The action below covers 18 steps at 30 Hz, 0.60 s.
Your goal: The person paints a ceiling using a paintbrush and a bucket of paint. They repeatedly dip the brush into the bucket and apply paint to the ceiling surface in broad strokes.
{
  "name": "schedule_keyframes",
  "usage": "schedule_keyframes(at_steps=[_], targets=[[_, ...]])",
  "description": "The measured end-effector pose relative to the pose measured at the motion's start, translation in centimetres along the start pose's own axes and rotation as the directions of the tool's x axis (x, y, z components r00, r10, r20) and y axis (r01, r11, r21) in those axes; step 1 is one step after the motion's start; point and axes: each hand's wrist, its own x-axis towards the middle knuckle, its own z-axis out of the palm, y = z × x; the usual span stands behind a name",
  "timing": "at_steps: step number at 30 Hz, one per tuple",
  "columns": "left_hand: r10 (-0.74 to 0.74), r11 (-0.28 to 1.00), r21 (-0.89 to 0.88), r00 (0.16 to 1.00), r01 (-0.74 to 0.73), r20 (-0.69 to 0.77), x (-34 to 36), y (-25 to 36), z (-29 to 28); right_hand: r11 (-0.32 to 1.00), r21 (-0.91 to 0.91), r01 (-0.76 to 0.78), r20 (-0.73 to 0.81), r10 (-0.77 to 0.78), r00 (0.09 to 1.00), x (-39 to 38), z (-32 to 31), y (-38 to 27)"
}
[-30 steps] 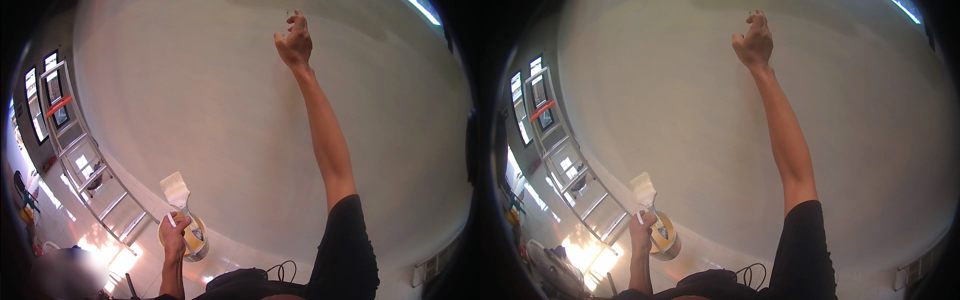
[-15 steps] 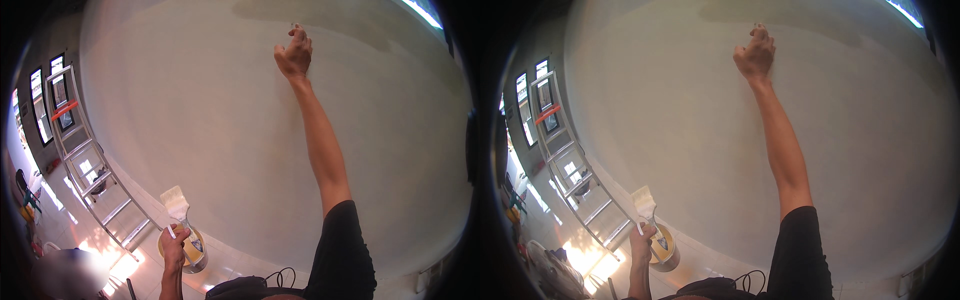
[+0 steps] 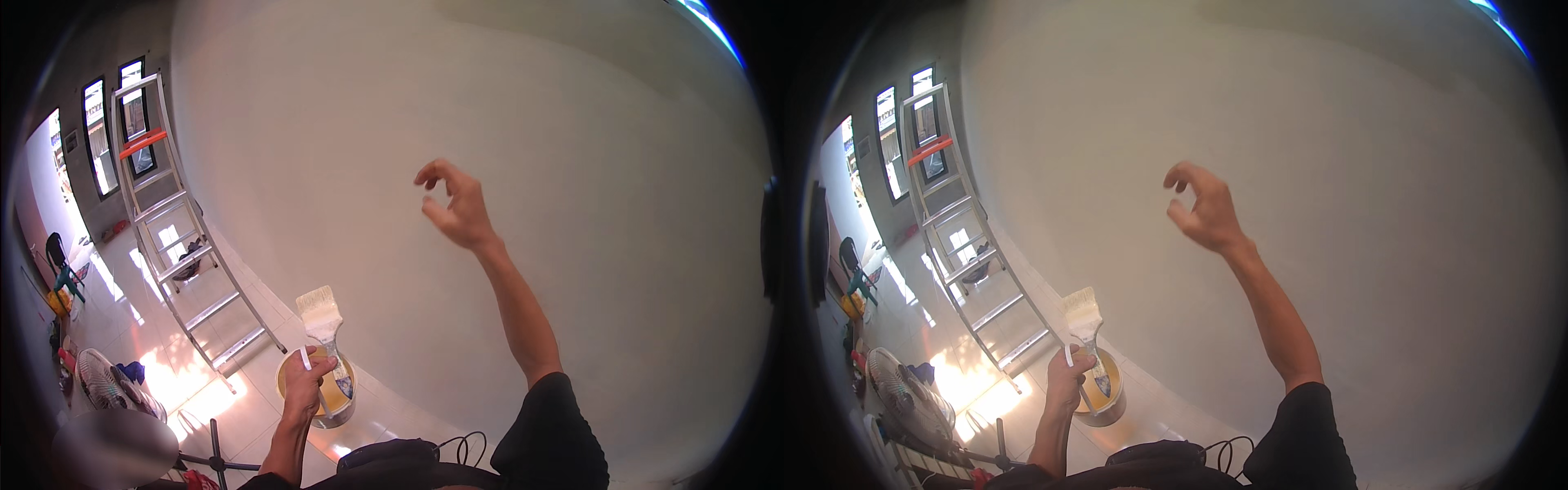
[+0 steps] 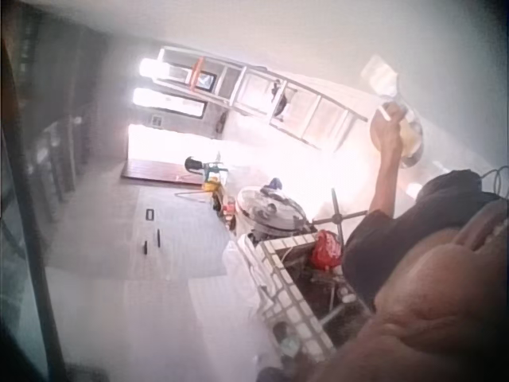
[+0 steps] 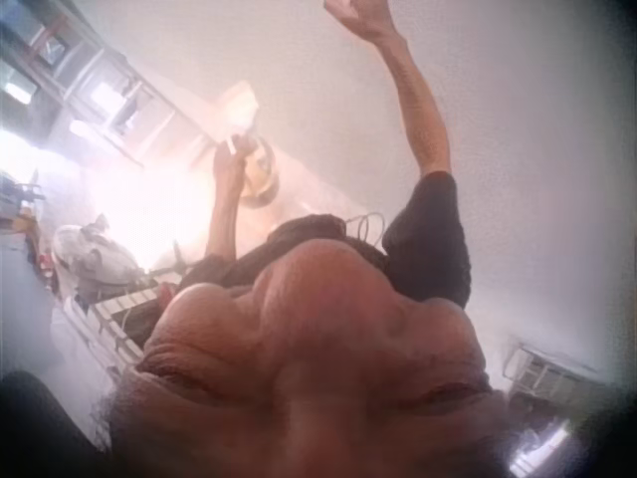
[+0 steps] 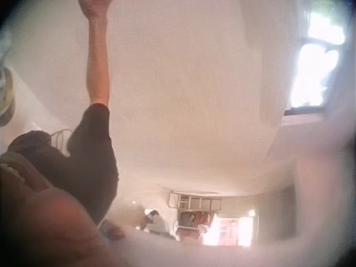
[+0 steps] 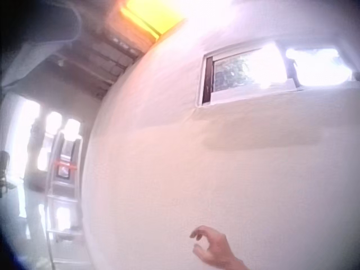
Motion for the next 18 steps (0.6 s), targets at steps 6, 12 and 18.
schedule_keyframes(at_steps=[6,12,18], targets=[[-0.063,0.994,0.098,0.994,0.054,0.087,-0.6,0.1,0.7,0.963,-0.129,0.238,0.636,-0.104,0.765,-16.4,8.0,-5.4],[-0.105,0.993,0.068,0.981,0.095,0.164,-1.2,-0.3,1.5,0.984,0.007,0.177,0.517,-0.155,0.842,-22.9,11.1,-5.9],[-0.130,0.991,0.015,0.941,0.131,0.311,-1.0,-0.8,3.2,0.923,-0.111,0.368,0.327,-0.315,0.891,-24.3,9.9,-4.9]])
